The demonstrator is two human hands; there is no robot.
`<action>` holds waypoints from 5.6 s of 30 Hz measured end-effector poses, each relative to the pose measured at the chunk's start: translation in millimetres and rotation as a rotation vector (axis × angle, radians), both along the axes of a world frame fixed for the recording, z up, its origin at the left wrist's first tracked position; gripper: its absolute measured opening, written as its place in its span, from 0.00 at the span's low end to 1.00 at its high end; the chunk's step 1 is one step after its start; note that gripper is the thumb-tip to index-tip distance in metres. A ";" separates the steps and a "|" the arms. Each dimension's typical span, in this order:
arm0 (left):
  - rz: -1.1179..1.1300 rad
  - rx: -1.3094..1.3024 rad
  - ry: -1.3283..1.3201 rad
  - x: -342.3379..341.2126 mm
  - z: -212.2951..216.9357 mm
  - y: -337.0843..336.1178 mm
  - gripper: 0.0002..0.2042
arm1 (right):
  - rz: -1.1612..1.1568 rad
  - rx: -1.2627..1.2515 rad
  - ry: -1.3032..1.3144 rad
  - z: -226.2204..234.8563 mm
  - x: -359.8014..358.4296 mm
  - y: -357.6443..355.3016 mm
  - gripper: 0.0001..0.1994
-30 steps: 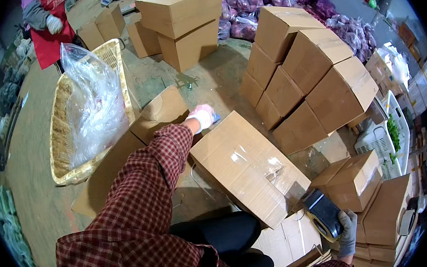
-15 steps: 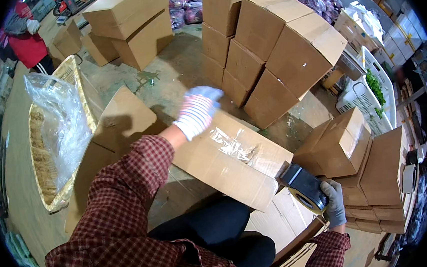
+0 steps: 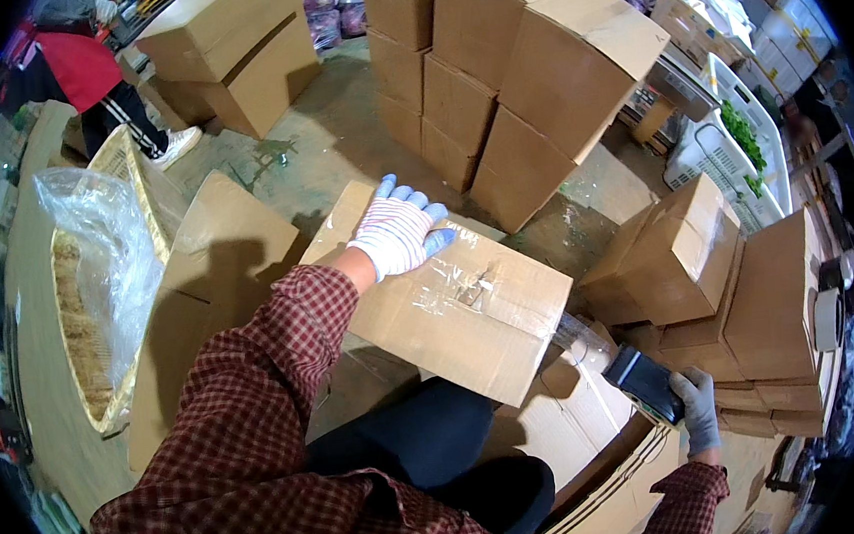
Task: The person assembles cardboard boxes by hand and secures the bottom flaps with a tape dispenser.
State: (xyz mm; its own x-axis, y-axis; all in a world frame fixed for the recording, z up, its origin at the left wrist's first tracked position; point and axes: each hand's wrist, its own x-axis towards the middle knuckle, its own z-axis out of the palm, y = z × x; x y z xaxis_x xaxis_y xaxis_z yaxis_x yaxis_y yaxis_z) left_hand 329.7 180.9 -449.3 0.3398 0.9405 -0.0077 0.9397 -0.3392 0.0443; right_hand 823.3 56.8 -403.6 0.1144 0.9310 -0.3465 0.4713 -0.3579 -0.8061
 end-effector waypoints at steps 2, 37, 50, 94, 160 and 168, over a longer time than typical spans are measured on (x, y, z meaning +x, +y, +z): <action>-0.032 -0.057 0.012 1.9 7.7 2.4 0.25 | 0.079 0.027 -0.213 -20.4 -0.1 7.3 0.17; -0.396 -0.438 1.167 276.7 -125.5 -104.7 0.26 | -0.164 -0.033 -0.101 -161.0 -84.6 1.7 0.19; 0.081 0.306 0.064 -59.3 19.2 -6.6 0.25 | -0.528 0.182 1.043 -68.0 -102.2 -104.8 0.24; -0.158 -0.058 -0.327 2.5 8.6 -99.5 0.25 | -0.170 0.476 -0.428 -91.9 -184.2 -35.7 0.14; 2.094 -0.810 -0.619 -284.7 -215.6 -413.4 0.34 | 0.861 0.091 -0.338 -11.2 -263.8 -32.0 0.17; 2.229 -0.569 -0.989 -262.9 -274.7 -468.7 0.35 | 0.803 -0.003 -0.272 -86.5 -230.9 -34.5 0.31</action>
